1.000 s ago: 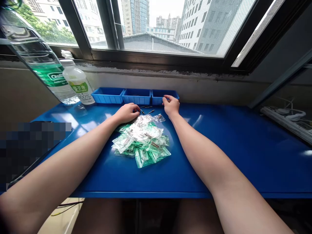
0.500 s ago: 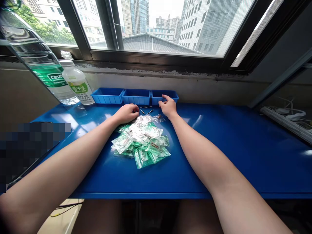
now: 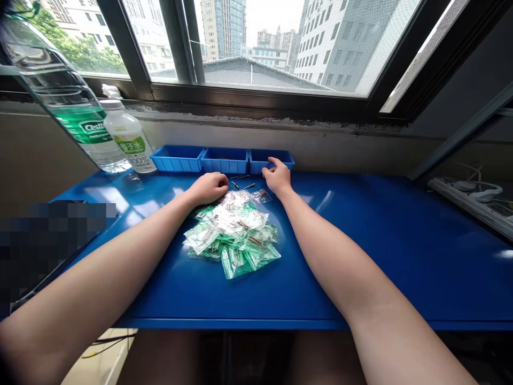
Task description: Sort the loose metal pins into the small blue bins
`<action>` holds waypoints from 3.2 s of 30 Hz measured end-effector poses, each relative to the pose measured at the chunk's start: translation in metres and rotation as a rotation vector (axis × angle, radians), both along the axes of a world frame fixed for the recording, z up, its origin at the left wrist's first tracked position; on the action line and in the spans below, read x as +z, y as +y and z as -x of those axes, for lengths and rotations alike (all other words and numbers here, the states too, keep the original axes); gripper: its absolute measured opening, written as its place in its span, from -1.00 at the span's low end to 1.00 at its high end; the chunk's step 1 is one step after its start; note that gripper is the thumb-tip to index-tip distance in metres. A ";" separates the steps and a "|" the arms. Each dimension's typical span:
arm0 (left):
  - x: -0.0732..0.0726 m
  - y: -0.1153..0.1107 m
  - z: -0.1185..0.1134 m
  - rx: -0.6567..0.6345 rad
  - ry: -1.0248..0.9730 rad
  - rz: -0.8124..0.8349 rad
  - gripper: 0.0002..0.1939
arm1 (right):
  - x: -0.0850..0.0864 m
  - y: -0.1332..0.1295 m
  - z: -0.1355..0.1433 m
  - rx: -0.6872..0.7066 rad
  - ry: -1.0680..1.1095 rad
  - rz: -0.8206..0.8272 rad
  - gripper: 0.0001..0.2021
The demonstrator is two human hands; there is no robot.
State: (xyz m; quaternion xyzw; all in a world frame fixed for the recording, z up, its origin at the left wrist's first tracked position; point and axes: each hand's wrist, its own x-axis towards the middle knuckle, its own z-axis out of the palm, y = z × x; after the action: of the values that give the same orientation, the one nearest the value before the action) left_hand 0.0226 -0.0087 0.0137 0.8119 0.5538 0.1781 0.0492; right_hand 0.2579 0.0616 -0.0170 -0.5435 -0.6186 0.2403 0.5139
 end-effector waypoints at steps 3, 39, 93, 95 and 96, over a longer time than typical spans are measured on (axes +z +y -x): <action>0.000 0.000 0.000 -0.001 -0.018 0.001 -0.80 | 0.000 0.000 0.000 -0.034 0.007 -0.003 -0.32; -0.012 0.004 0.004 -0.107 -0.451 -0.015 -0.67 | 0.011 -0.050 0.039 0.478 -0.558 -0.442 -0.82; -0.006 0.002 0.000 -0.088 -0.145 -0.102 -0.70 | 0.018 -0.012 -0.011 -0.393 -0.142 -0.141 -0.82; -0.005 0.001 -0.001 -0.093 -0.132 -0.097 -0.70 | 0.018 -0.012 -0.010 -0.375 -0.144 -0.134 -0.82; -0.005 0.001 -0.001 -0.093 -0.128 -0.098 -0.70 | 0.018 -0.013 -0.009 -0.367 -0.147 -0.133 -0.82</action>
State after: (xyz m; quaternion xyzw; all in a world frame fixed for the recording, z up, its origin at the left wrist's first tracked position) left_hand 0.0235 -0.0075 0.0088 0.8251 0.5018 0.2541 0.0531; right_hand 0.2674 0.0491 0.0014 -0.6281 -0.5594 0.0610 0.5375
